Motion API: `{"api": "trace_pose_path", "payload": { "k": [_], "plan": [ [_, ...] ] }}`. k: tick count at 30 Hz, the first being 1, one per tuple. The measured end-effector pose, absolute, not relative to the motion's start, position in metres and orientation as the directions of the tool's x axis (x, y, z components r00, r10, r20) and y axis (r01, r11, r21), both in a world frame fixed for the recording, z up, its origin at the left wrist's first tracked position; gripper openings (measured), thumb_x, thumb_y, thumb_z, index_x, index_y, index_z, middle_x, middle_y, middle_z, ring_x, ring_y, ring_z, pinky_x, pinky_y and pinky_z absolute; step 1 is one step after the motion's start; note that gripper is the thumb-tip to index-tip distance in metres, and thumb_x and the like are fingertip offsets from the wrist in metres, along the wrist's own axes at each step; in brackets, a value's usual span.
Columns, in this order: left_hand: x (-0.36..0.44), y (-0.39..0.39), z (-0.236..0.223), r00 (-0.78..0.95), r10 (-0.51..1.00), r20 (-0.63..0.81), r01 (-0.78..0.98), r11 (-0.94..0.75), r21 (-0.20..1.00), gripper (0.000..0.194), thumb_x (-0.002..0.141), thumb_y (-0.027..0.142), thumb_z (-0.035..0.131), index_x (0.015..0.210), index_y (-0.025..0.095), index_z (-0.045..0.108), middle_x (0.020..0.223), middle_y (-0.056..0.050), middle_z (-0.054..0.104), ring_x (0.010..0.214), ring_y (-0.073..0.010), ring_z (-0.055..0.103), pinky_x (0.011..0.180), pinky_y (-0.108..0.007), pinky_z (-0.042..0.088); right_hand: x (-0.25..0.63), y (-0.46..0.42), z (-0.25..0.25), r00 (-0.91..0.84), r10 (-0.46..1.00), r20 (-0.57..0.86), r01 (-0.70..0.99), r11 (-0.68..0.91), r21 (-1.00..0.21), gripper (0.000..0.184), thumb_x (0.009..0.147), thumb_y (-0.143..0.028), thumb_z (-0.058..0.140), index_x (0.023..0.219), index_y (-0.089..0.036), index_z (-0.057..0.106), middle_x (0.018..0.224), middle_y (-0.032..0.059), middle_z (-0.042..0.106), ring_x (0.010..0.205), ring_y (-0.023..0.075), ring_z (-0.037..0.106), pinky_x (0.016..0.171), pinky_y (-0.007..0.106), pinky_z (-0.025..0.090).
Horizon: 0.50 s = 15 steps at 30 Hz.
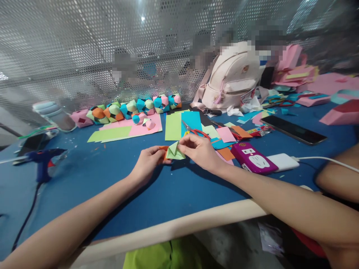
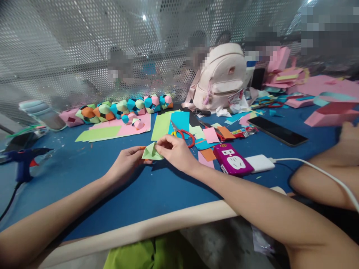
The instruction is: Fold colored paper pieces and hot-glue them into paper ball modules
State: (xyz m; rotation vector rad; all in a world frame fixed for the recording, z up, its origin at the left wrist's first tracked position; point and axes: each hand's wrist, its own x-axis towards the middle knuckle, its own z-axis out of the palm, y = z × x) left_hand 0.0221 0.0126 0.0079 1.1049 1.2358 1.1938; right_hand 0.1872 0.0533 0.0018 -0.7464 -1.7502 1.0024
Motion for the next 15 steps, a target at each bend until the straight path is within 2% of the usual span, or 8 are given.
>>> {"api": "trace_pose_path", "payload": {
  "k": [4, 9, 15],
  "plan": [
    [0.0217, 0.0113, 0.0068, 0.01, 0.998, -0.063, 0.011, 0.062, 0.998, 0.024, 0.072, 0.027, 0.065, 0.088, 0.012, 0.074, 0.072, -0.004, 0.068, 0.062, -0.0117, 0.055, 0.061, -0.023, 0.043, 0.1866, 0.0488, 0.0018, -0.404, 0.79, 0.461, 0.1, 0.539, -0.836, 0.009, 0.078, -0.025, 0.058, 0.071, -0.019, 0.057, 0.066, -0.0017, 0.056, 0.057, 0.0098, 0.049, 0.053, 0.023, 0.04],
    [0.0226, 0.0086, 0.0078, 0.139, 0.989, -0.051, -0.093, 0.064, 0.994, 0.023, 0.075, 0.023, 0.056, 0.085, 0.015, 0.075, 0.081, -0.005, 0.069, 0.07, -0.0151, 0.058, 0.071, -0.026, 0.047, 0.1867, 0.0522, -0.0039, -0.4, 0.724, 0.562, 0.204, 0.668, -0.716, 0.011, 0.08, -0.019, 0.057, 0.069, -0.018, 0.056, 0.069, -0.0002, 0.055, 0.062, 0.0108, 0.05, 0.057, 0.025, 0.041],
    [0.0216, 0.0099, 0.0083, 0.104, 0.992, -0.071, -0.121, 0.084, 0.989, 0.023, 0.07, 0.016, 0.055, 0.083, 0.013, 0.074, 0.074, -0.005, 0.069, 0.067, -0.0143, 0.058, 0.067, -0.025, 0.046, 0.1887, 0.0541, -0.0045, -0.426, 0.701, 0.572, 0.235, 0.696, -0.678, 0.01, 0.079, -0.016, 0.057, 0.069, -0.018, 0.056, 0.07, -0.0002, 0.055, 0.063, 0.0114, 0.051, 0.06, 0.025, 0.042]
  ]
}}
